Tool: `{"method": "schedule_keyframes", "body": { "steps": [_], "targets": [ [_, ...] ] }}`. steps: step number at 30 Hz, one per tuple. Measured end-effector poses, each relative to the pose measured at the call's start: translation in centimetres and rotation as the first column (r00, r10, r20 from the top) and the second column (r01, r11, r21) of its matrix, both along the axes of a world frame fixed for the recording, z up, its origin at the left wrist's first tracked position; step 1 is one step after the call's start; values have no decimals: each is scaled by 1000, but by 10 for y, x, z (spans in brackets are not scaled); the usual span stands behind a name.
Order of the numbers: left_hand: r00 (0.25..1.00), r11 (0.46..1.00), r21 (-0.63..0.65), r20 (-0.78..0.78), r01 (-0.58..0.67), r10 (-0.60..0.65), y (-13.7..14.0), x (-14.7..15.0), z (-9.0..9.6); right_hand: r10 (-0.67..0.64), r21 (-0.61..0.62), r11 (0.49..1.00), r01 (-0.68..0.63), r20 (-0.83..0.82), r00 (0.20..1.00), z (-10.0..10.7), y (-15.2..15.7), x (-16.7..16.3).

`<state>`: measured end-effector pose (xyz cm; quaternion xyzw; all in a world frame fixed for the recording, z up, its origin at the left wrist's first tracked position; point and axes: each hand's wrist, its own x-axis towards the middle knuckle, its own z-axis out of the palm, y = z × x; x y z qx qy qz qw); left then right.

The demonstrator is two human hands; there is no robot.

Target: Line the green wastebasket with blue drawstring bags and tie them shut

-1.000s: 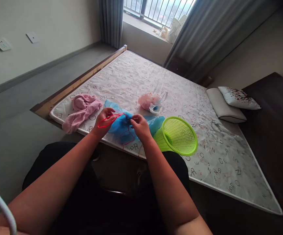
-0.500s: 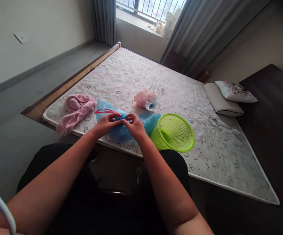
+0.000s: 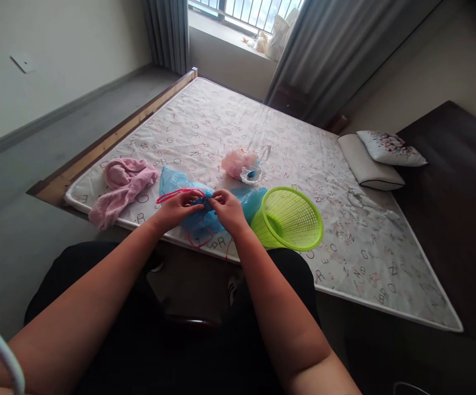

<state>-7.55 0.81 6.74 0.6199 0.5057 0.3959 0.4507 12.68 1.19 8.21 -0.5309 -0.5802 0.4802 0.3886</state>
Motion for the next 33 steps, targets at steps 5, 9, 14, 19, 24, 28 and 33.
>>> {"method": "schedule_keyframes", "body": {
  "steps": [5,9,14,19,24,28,33],
  "targets": [
    [980,963,263,-166,-66,112,1,-2,1,-1,-29,1000,1,-4,1000,-5,1,0],
    [961,954,261,-190,-147,201,2,-5,3,0,-23,1000,1,8,1000,-7,3,-1],
    [977,979,188,-182,-80,115,2,-2,2,21,-23,1000,-21,25,999,-8,5,-3],
    [969,975,220,-244,11,44,3,2,-3,42,-19,999,-41,28,999,-7,4,-4],
    [962,968,250,-267,17,52,1,3,-3,37,-12,999,-36,36,999,-8,4,-3],
    [964,961,273,-262,42,32,1,4,-3,36,-6,999,-36,46,998,-11,5,-3],
    [965,963,265,-261,50,21,3,6,-7,37,12,999,-38,66,997,-11,4,-4]
  ]
}}
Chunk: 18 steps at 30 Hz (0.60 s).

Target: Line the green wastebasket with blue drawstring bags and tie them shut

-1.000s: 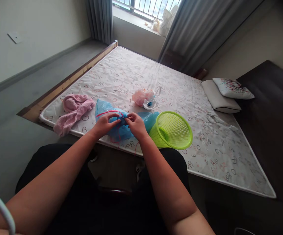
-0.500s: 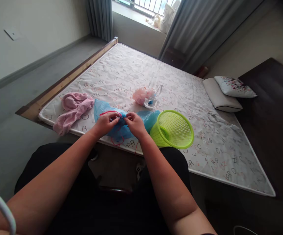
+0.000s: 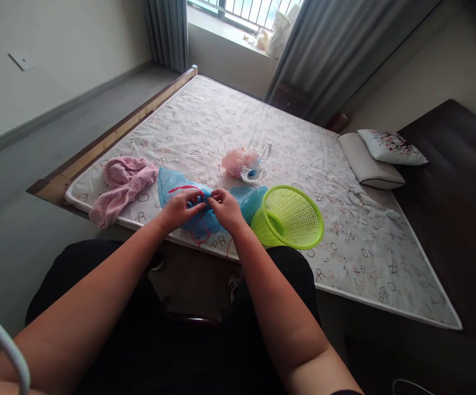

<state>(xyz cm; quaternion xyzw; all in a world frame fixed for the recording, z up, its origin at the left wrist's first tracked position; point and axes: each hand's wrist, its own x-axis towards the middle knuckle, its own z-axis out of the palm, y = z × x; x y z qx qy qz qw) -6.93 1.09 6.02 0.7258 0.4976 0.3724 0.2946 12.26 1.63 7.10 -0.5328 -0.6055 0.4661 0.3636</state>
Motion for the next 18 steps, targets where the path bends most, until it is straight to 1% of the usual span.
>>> {"method": "schedule_keyframes", "body": {
  "steps": [7,13,18],
  "targets": [
    [999,999,-24,-44,25,-26,-4,-3,-6,9,7,1000,-9,53,999,6,-8,-3],
    [997,998,-28,-58,50,-51,-11,-7,-5,19,33,999,-22,91,996,11,-14,-5],
    [989,995,-81,-127,66,-76,-16,-11,-5,28,39,999,-32,109,994,14,-21,-7]
  ]
}}
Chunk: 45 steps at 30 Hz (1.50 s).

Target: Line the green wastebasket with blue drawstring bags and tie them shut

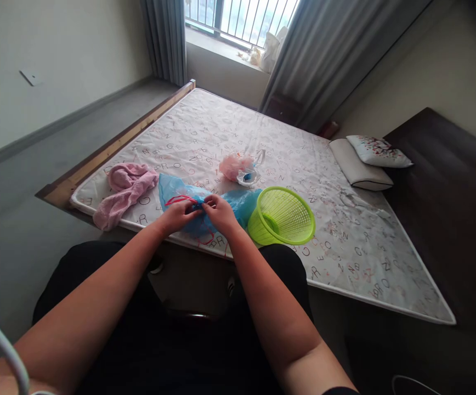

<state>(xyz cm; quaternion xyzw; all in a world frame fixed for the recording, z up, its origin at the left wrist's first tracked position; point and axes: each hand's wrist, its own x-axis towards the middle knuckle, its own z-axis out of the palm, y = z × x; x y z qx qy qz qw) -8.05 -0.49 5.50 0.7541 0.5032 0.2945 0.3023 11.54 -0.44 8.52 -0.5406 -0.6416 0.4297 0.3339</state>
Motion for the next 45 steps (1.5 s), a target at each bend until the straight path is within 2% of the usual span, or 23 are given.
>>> {"method": "schedule_keyframes", "body": {
  "steps": [10,22,26,30,33,40,45],
  "targets": [
    [1000,1000,25,6,0,0,-7,2,4,-5,-10,1000,5,9,1000,1,-7,2],
    [998,998,46,46,37,-39,6,16,1,-26,-13,1000,27,22,999,0,3,5],
    [1000,998,53,19,-20,19,9,16,2,-12,-5,1000,12,-36,999,-5,7,3],
    [998,1000,9,-67,-15,15,12,13,3,37,-46,998,-42,-89,995,-14,12,2],
    [998,999,-42,-62,9,-11,13,11,5,47,-96,994,-57,-106,993,-19,18,7],
    [1000,999,-51,2,-11,11,9,8,13,-79,-111,992,62,-154,985,-13,23,21],
    [999,998,-58,48,1,2,1,8,16,-133,3,991,134,-83,988,-4,11,20]
  ]
}}
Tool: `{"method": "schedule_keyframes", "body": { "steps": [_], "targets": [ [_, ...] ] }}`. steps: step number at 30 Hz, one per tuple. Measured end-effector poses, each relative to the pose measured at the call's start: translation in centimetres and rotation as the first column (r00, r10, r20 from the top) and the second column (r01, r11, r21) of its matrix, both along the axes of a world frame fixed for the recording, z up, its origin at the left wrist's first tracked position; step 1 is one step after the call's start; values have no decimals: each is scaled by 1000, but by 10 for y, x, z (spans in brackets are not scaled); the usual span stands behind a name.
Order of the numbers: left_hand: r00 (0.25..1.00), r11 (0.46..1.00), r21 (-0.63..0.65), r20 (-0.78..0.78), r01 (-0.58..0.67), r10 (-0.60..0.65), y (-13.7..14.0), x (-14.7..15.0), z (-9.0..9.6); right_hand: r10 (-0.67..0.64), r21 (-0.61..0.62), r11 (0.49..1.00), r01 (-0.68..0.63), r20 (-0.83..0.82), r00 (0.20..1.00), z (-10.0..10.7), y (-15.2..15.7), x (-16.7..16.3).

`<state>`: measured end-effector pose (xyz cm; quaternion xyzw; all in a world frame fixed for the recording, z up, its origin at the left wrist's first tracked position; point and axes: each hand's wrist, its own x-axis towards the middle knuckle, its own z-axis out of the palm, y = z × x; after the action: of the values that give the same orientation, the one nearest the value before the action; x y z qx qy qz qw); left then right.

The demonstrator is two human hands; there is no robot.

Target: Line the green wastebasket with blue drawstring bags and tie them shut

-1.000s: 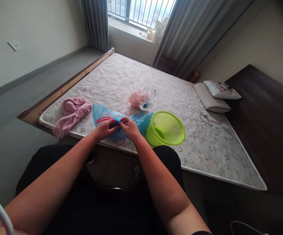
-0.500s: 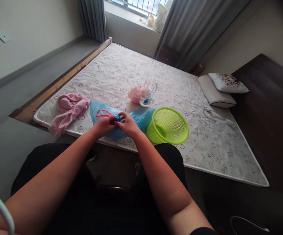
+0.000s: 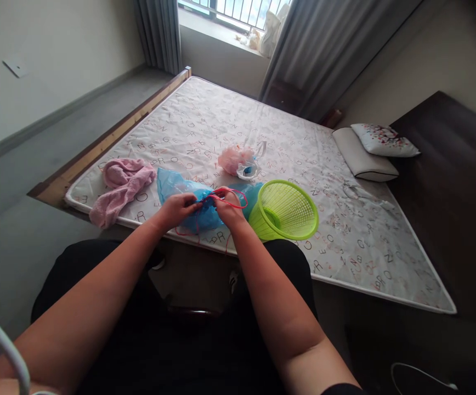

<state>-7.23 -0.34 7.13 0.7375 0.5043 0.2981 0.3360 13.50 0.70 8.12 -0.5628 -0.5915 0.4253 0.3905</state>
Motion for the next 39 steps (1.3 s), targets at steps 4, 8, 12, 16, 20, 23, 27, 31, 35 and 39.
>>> {"method": "schedule_keyframes", "body": {
  "steps": [4,8,12,16,20,23,27,31,35,39],
  "targets": [
    [999,999,27,29,-21,20,-3,0,-4,-78,46,996,73,101,992,7,-11,-4],
    [994,984,146,60,-101,93,-1,-2,-8,-223,89,973,214,108,969,6,-21,-10],
    [978,960,196,91,-200,185,1,-2,-9,-184,199,966,163,94,978,-2,-24,-15],
    [983,976,135,104,-168,154,-2,4,-9,-46,231,972,36,41,998,-12,-19,-19],
    [978,985,107,171,-137,117,-3,10,-9,42,59,998,-39,-53,998,-18,-12,-14],
    [969,991,52,224,-121,107,-2,11,-7,111,-1,994,-112,-106,988,-17,-9,-7],
    [980,985,34,109,-168,164,-1,11,-2,90,112,989,-97,62,994,-8,-10,-2],
    [973,973,20,-9,-229,229,2,11,-2,18,212,975,-58,184,983,-3,-11,-1],
    [947,948,-6,53,-317,317,7,7,1,-54,254,967,-27,306,950,-6,-5,8],
    [914,915,-12,34,-403,404,11,-1,8,-145,285,958,32,385,912,-6,0,24]
  ]
}}
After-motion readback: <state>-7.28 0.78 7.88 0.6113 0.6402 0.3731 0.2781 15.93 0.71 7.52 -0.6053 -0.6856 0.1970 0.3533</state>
